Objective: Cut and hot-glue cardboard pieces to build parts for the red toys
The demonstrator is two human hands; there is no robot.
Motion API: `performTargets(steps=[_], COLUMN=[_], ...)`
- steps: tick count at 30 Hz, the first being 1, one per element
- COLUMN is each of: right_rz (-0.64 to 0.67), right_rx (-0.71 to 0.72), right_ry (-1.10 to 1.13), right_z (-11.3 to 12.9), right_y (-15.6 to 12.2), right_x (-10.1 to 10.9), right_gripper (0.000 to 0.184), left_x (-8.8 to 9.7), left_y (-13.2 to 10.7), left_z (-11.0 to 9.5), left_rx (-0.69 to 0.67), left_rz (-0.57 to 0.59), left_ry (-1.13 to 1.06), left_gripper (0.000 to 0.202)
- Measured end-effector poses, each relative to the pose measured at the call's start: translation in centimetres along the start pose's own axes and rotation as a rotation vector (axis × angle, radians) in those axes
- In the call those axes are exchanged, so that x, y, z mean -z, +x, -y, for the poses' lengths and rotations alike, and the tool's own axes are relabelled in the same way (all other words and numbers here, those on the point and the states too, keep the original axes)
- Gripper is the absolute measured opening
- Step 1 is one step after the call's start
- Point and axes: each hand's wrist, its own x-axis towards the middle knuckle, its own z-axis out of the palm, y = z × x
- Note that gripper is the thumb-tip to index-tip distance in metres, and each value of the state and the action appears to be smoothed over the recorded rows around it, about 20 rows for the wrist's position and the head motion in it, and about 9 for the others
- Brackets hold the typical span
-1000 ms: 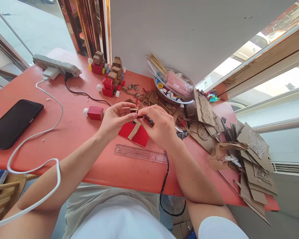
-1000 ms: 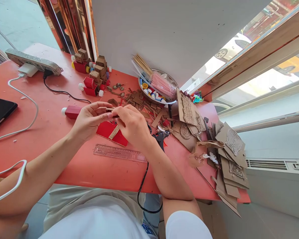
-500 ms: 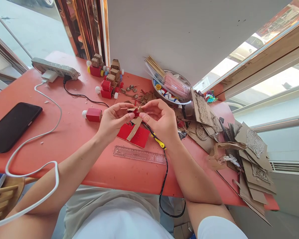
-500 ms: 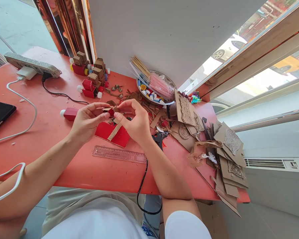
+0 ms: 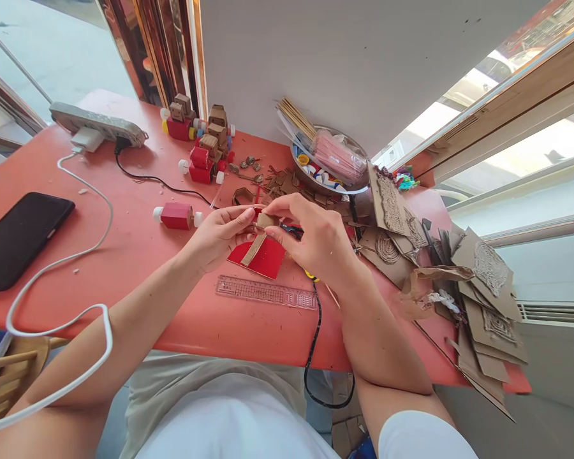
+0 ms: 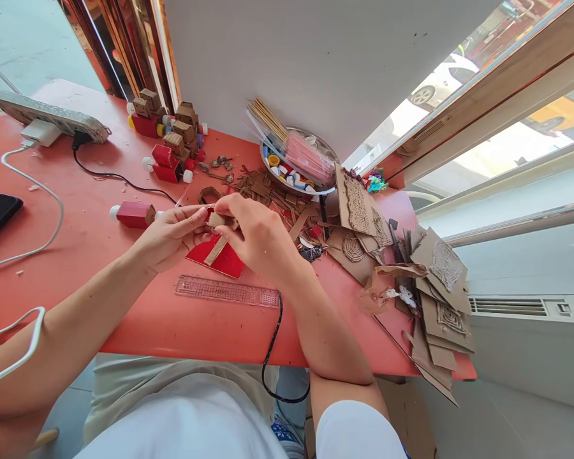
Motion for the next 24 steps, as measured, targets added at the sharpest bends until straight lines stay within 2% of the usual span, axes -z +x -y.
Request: performTargets(steps=[5, 12, 15, 20, 24], right_rz=[-0.026, -0.060, -0.004, 0.145, 0.162], right_rx=[0.035, 0.071, 0.102, 0.161, 0.176], right_ry=[-0.082, -0.098, -0.097, -0.092, -0.116], right_z=[-0.1, -0.6, -0.5, -0.8, -0.8], right_y=[-0.1, 0.0, -0.1, -0.1, -0.1], right_x=[-0.5, -0.8, -0.4, 0.7, 0.8], right_gripper=[0.009, 0.014, 0.018, 0.038, 0.042], left_x=[-0.2, -0.2, 0.0, 0.0, -0.4], left_y=[0.0, 0.2, 0.3, 0.3, 0.2], left_z=[0.3, 0.6, 0.7, 0.6, 0.4], left_rx=[0.012, 0.046, 0.063, 0.094, 0.121], left_rz=[0.043, 0.034, 0.042, 0.046, 0.029], left_ry=[0.001, -0.005, -0.051, -0.054, -0.030], left_gripper=[0.037, 0.031, 0.034, 0.034, 0.035])
